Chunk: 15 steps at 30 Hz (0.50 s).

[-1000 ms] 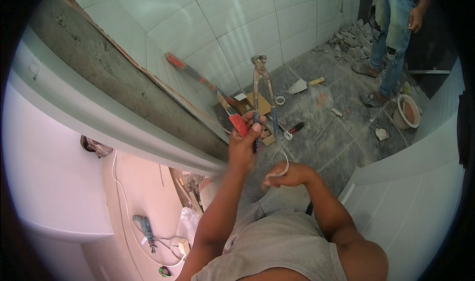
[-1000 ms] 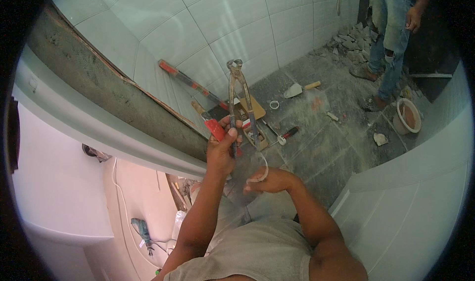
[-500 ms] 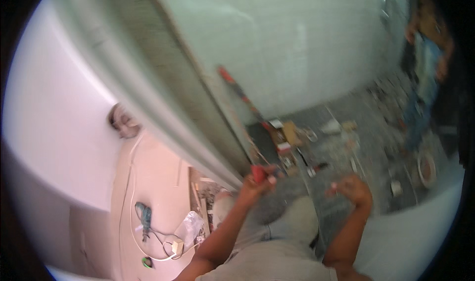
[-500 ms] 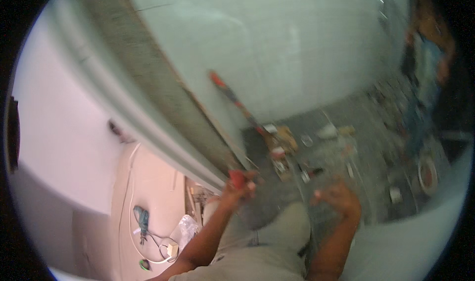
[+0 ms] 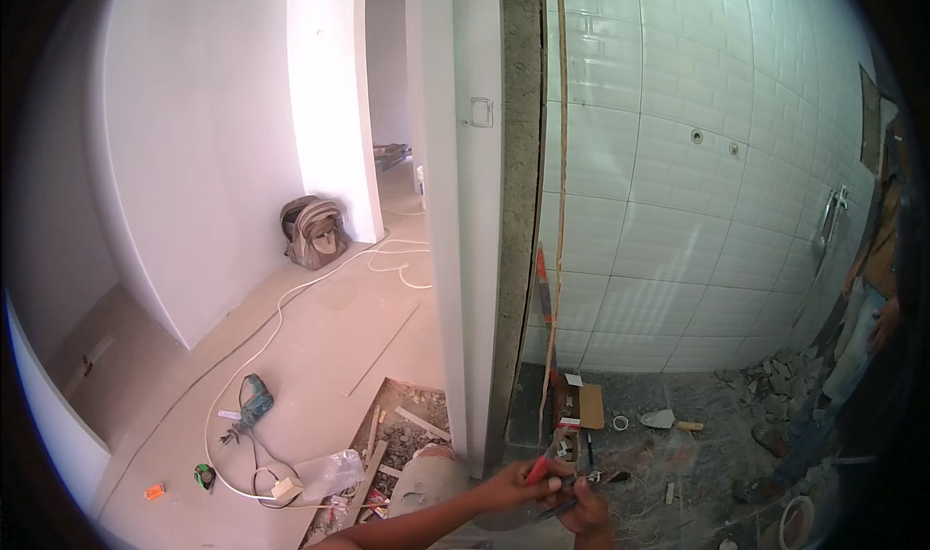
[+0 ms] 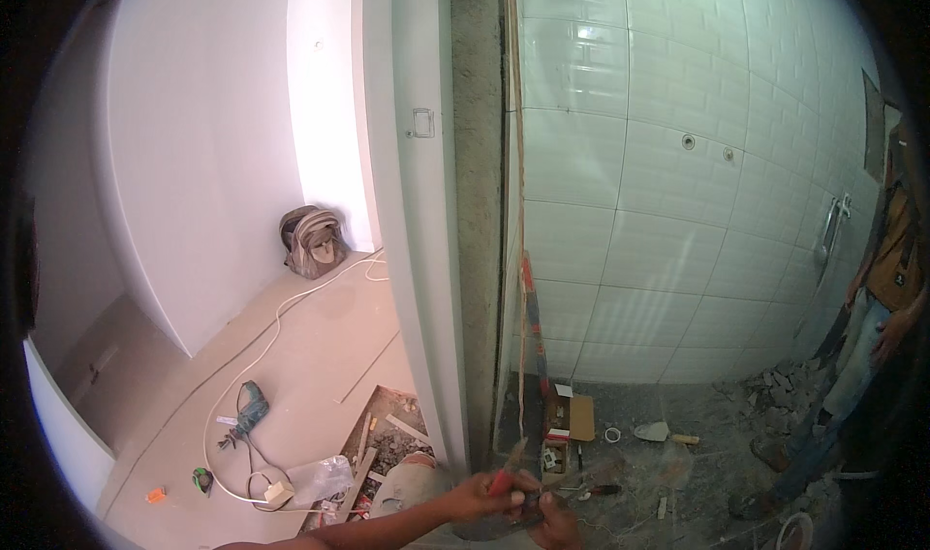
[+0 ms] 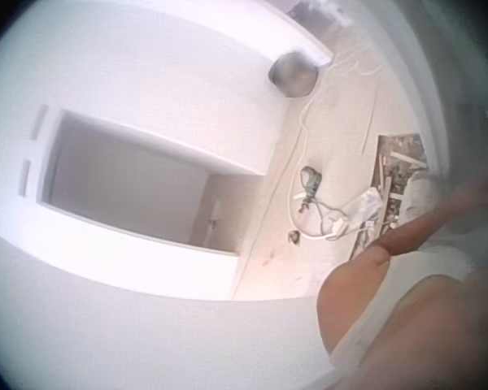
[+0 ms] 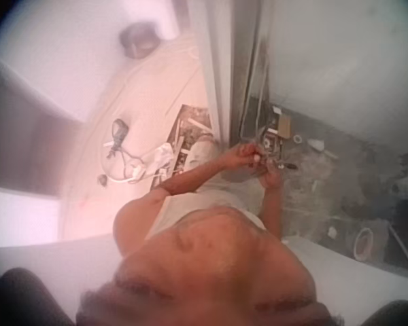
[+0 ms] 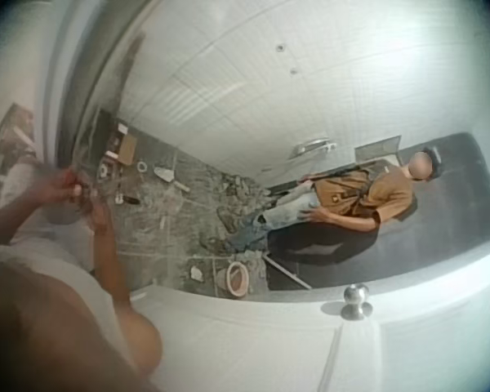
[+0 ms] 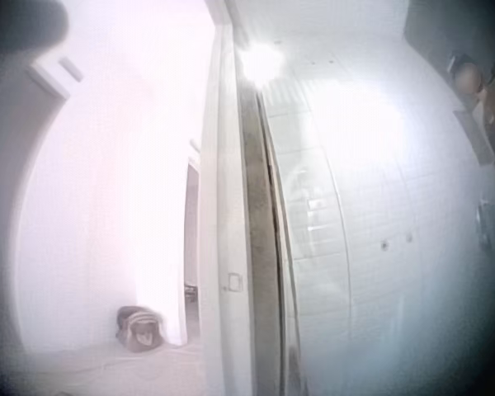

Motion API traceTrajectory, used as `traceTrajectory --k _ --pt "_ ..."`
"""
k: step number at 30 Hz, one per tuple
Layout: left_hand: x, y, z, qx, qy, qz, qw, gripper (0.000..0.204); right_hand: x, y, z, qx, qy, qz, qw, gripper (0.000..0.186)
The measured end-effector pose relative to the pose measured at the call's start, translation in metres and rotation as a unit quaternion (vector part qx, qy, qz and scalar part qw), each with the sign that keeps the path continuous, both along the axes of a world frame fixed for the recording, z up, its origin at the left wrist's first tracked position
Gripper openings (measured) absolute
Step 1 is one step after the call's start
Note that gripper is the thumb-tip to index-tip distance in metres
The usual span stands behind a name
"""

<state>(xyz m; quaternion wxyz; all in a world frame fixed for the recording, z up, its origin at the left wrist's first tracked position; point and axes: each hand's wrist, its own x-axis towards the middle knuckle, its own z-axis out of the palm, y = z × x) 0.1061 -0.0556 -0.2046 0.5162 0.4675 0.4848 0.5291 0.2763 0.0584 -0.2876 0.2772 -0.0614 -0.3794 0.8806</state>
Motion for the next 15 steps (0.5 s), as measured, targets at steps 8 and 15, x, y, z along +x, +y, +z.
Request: traceTrajectory --k 8,15 --pt "-0.056 -0.037 0.095 -0.05 0.276 0.227 0.933 0.057 0.007 0.02 0.003 -0.247 -0.147 -0.167 0.943 0.026" --pt "-0.091 -0.056 0.25 0.183 0.277 0.327 0.885 0.049 0.003 0.01 0.044 -0.054 -0.263 -0.234 0.935 0.031"
